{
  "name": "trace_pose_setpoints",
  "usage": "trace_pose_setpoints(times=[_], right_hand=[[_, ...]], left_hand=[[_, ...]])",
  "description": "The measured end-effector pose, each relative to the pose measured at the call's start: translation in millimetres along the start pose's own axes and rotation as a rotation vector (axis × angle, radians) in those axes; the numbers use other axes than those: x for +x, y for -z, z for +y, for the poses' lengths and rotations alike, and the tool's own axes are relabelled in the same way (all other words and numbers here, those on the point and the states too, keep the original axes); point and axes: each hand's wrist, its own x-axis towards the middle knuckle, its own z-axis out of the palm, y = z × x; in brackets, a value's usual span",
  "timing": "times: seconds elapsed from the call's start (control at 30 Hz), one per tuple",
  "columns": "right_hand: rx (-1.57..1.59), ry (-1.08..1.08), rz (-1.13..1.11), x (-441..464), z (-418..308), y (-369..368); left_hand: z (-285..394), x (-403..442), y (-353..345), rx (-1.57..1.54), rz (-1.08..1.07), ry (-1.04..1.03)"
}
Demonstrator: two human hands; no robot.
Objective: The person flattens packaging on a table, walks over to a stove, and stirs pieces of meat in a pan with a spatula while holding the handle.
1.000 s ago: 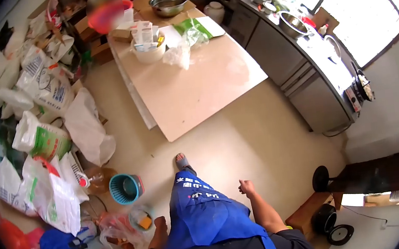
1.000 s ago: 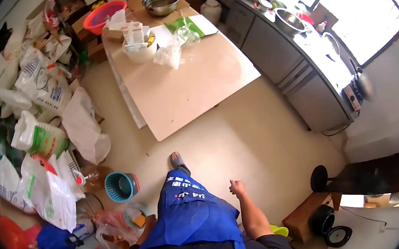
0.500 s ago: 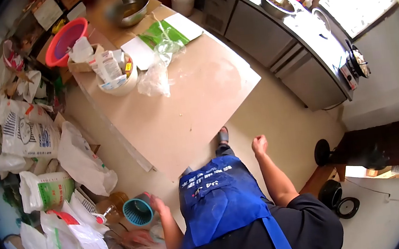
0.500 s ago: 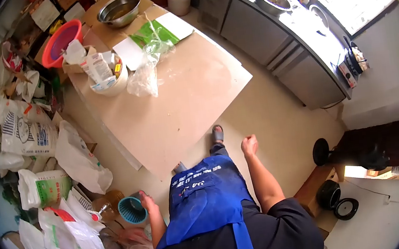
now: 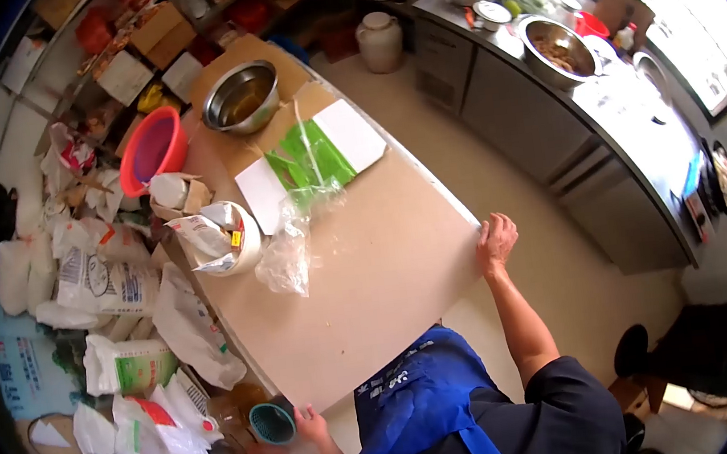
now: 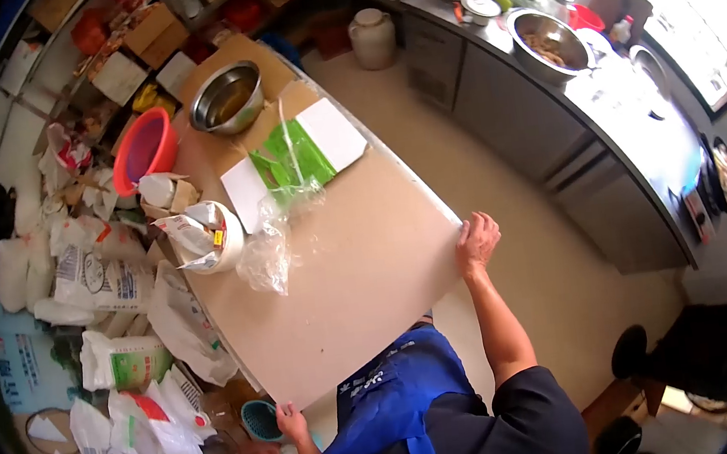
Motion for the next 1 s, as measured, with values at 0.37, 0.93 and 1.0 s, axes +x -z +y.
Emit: trace_pose_setpoints(times=[0.37,0.93,1.0], right_hand=[[0.02,0.018,-0.118,2,13,-23],[-0.099,-0.057,-0.208,-2,-2,-23],[-0.122,-0.047,-0.209,-1,-2,-24]], left_hand=[[0,-21,-26,0.07,-0.088,-0.042],[30,-16,-16,0.329,-0.034,-0.042],[31,-16,-17,0.368,-0.002,-0.038]])
